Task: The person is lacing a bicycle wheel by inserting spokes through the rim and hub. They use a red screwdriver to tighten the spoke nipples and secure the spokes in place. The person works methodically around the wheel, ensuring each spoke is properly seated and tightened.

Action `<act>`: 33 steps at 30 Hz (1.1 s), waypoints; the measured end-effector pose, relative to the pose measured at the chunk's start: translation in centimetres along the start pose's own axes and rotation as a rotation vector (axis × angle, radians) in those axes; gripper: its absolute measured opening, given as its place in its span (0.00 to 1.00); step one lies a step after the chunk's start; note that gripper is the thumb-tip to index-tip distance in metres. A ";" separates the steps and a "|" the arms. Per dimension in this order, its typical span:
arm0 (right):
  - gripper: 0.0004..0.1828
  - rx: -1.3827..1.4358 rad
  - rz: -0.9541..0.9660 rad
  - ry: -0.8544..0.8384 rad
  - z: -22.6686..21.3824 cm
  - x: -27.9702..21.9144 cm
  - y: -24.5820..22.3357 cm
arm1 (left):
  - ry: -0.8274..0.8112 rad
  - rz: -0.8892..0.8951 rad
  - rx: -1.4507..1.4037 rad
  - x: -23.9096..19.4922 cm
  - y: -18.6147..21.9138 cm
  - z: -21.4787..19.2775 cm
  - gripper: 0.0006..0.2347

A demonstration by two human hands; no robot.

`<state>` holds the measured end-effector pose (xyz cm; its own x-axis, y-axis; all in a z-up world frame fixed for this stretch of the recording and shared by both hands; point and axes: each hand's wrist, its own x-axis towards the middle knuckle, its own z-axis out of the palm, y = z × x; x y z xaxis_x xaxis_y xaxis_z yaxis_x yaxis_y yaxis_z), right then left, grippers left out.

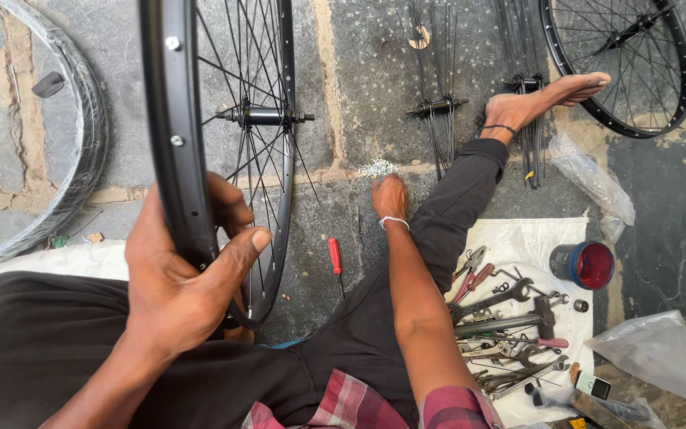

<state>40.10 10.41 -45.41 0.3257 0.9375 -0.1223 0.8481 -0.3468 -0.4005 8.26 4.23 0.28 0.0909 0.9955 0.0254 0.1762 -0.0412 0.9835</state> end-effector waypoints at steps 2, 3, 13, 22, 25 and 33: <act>0.18 0.024 0.019 -0.018 -0.1 -1.5 0.4 | -0.003 0.003 -0.011 0.0 -0.1 0.4 0.17; 0.18 0.034 0.029 -0.027 -0.2 -2.4 0.5 | -0.010 0.010 -0.028 0.0 -0.1 0.6 0.16; 0.12 -0.079 -0.028 -0.152 -0.7 -8.4 -1.9 | -0.037 0.347 0.070 -1.8 1.2 1.5 0.18; 0.19 0.067 0.113 -0.173 -4.8 -8.6 -5.0 | -0.082 0.181 0.074 -1.5 0.8 0.9 0.12; 0.07 1.030 -0.128 -0.215 -9.5 -6.9 -7.2 | -0.077 0.287 0.001 -1.8 0.9 0.6 0.13; 0.07 1.078 -0.550 -0.248 -43.3 -13.5 -26.1 | -0.103 0.296 -0.001 -1.5 0.8 1.4 0.12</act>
<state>31.69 5.61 6.01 -0.1532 0.9721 0.1776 0.0312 0.1844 -0.9824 9.58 2.61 0.75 0.2371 0.9264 0.2926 0.1258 -0.3279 0.9363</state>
